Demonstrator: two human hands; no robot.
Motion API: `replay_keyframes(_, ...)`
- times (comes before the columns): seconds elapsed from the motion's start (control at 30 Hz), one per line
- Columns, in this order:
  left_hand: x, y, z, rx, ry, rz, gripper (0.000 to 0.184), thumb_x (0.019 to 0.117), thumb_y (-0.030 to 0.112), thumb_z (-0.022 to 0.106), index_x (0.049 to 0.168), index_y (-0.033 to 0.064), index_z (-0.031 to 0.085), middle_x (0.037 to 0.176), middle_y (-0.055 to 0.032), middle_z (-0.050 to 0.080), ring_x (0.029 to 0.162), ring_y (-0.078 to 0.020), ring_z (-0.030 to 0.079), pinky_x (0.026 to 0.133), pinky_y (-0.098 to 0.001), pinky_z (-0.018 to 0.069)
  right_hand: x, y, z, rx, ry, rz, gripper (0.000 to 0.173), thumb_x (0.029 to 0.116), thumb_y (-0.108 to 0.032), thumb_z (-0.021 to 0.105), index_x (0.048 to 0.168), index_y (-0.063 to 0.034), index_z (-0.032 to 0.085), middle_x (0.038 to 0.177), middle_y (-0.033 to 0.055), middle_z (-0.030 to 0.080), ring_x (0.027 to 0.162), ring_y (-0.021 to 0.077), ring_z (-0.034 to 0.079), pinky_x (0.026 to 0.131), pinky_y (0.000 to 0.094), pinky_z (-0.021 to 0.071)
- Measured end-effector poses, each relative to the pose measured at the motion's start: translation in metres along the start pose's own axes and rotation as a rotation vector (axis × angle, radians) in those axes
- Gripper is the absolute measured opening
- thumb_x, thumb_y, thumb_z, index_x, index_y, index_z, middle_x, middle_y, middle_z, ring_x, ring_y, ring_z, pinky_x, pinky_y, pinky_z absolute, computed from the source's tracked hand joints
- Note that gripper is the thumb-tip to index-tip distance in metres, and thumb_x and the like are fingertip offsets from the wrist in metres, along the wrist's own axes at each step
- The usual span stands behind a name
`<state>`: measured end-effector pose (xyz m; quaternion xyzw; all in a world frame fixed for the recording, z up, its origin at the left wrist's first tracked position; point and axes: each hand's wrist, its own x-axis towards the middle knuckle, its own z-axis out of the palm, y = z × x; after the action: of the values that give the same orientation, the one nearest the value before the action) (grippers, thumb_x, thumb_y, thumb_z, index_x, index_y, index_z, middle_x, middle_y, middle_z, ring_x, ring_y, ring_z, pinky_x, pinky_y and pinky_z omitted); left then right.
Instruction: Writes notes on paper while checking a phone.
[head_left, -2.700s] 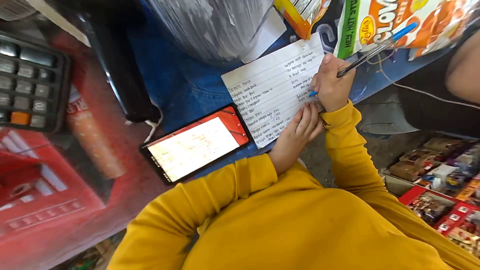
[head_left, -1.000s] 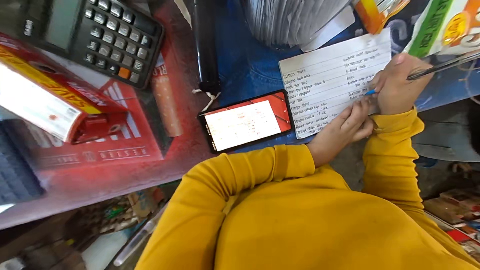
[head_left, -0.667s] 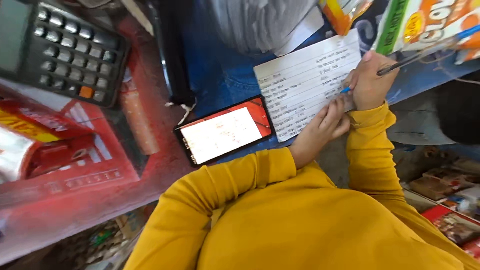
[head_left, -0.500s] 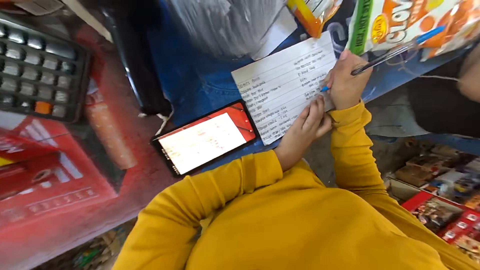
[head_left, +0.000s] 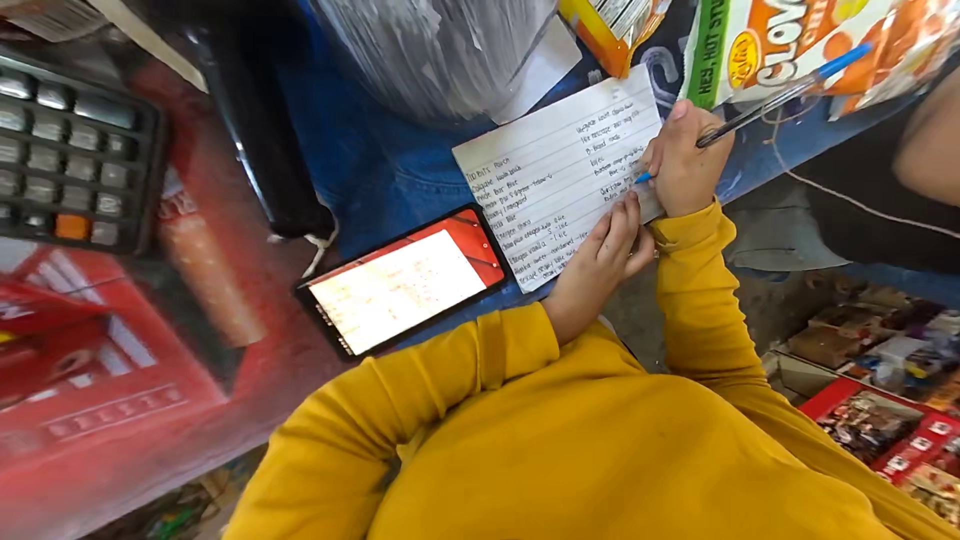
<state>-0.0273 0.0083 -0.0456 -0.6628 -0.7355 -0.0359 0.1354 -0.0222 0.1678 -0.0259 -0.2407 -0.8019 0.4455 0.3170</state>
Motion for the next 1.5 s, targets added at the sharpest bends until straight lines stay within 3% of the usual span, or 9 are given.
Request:
replay_keyframes(0.3, -0.002, 0.0, -0.003, 0.001, -0.089, 0.045, 0.05, 0.0977, -0.008, 0.047, 0.147, 0.0017, 0.047, 0.159, -0.0308, 0.031, 0.147, -0.038, 0.037, 0.118, -0.036, 0.0305, -0.001, 0.002, -0.002, -0.037, 0.022, -0.002, 0.043, 0.1033, -0.007, 0.041, 0.065, -0.023, 0.048, 0.052, -0.0186, 0.049, 0.045, -0.0072, 0.048, 0.046, 0.0147, 0.0426)
replay_keyframes(0.6, 0.001, 0.0, -0.001, 0.027, 0.026, -0.012, 0.037, 0.0974, -0.009, 0.047, 0.131, 0.0023, 0.059, 0.145, -0.0247, 0.053, 0.133, -0.0322, 0.056, 0.108, -0.0351, 0.0421, 0.001, -0.002, -0.001, -0.072, 0.023, 0.026, 0.043, 0.103, -0.005, 0.039, 0.065, -0.0228, 0.046, 0.051, -0.018, 0.049, 0.045, -0.0056, 0.051, 0.047, 0.0154, 0.0465)
replay_keyframes(0.8, -0.002, -0.006, -0.009, 0.005, -0.058, 0.03, 0.042, 0.099, -0.007, 0.045, 0.14, 0.0008, 0.053, 0.152, -0.0275, 0.043, 0.139, -0.0335, 0.048, 0.115, -0.033, 0.0355, 0.001, 0.003, -0.007, 0.0, -0.047, 0.002, 0.044, 0.1017, -0.005, 0.04, 0.064, -0.0256, 0.048, 0.052, -0.0193, 0.051, 0.044, -0.0061, 0.051, 0.046, 0.0146, 0.0448)
replay_keyframes(0.9, 0.001, -0.003, -0.003, 0.006, 0.001, 0.016, 0.039, 0.0975, -0.008, 0.048, 0.134, 0.0032, 0.058, 0.148, -0.0259, 0.05, 0.134, -0.0333, 0.054, 0.109, -0.0354, 0.0414, 0.004, 0.003, -0.009, 0.213, -0.06, 0.07, 0.052, 0.1047, -0.007, 0.029, 0.062, -0.0264, 0.051, 0.052, -0.0165, 0.056, 0.042, -0.0036, 0.051, 0.043, 0.0146, 0.0452)
replay_keyframes(1.0, 0.001, -0.002, -0.002, -0.025, -0.007, 0.03, 0.042, 0.0967, -0.009, 0.049, 0.137, 0.0017, 0.056, 0.149, -0.0282, 0.047, 0.137, -0.0357, 0.05, 0.111, -0.0384, 0.0396, 0.007, 0.007, -0.014, 0.232, -0.179, 0.05, 0.046, 0.1097, -0.016, 0.028, 0.077, -0.0242, 0.06, 0.07, -0.0176, 0.067, 0.059, -0.004, 0.062, 0.055, 0.0149, 0.0531)
replay_keyframes(1.1, 0.002, -0.004, -0.003, 0.024, -0.021, 0.038, 0.042, 0.0967, -0.01, 0.047, 0.136, 0.0018, 0.055, 0.149, -0.0264, 0.048, 0.139, -0.0339, 0.049, 0.111, -0.0378, 0.04, 0.015, 0.023, -0.023, 0.194, -0.39, -0.175, 0.025, 0.108, -0.038, 0.05, 0.092, -0.0268, 0.065, 0.1, -0.0181, 0.064, 0.088, -0.0016, 0.066, 0.074, 0.0189, 0.0579)
replay_keyframes(1.2, 0.002, -0.002, -0.001, -0.021, -0.061, 0.044, 0.045, 0.097, -0.011, 0.047, 0.14, 0.0002, 0.051, 0.156, -0.0276, 0.04, 0.145, -0.0357, 0.041, 0.114, -0.039, 0.0361, 0.016, 0.026, -0.023, 0.266, -0.385, -0.238, 0.036, 0.1059, -0.04, 0.052, 0.076, -0.029, 0.067, 0.084, -0.0196, 0.066, 0.073, -0.004, 0.064, 0.063, 0.0157, 0.0548)
replay_keyframes(1.3, 0.0, 0.0, 0.002, -0.108, -0.028, 0.028, 0.048, 0.0938, -0.014, 0.05, 0.14, -0.0025, 0.051, 0.156, -0.0307, 0.038, 0.145, -0.0391, 0.041, 0.115, -0.0412, 0.0354, 0.01, 0.008, -0.011, 0.181, -0.11, 0.007, 0.05, 0.106, -0.014, 0.034, 0.06, -0.0253, 0.049, 0.053, -0.0174, 0.056, 0.043, -0.0056, 0.05, 0.042, 0.0139, 0.0429)
replay_keyframes(1.5, 0.0, 0.001, 0.002, -0.065, -0.001, 0.008, 0.044, 0.0943, -0.014, 0.048, 0.135, -0.0003, 0.056, 0.151, -0.0292, 0.044, 0.139, -0.0363, 0.049, 0.112, -0.0389, 0.0391, 0.006, 0.004, -0.006, -0.016, 0.027, 0.061, 0.045, 0.1042, -0.011, 0.043, 0.061, -0.0237, 0.045, 0.048, -0.0169, 0.046, 0.04, -0.006, 0.045, 0.041, 0.015, 0.0391)
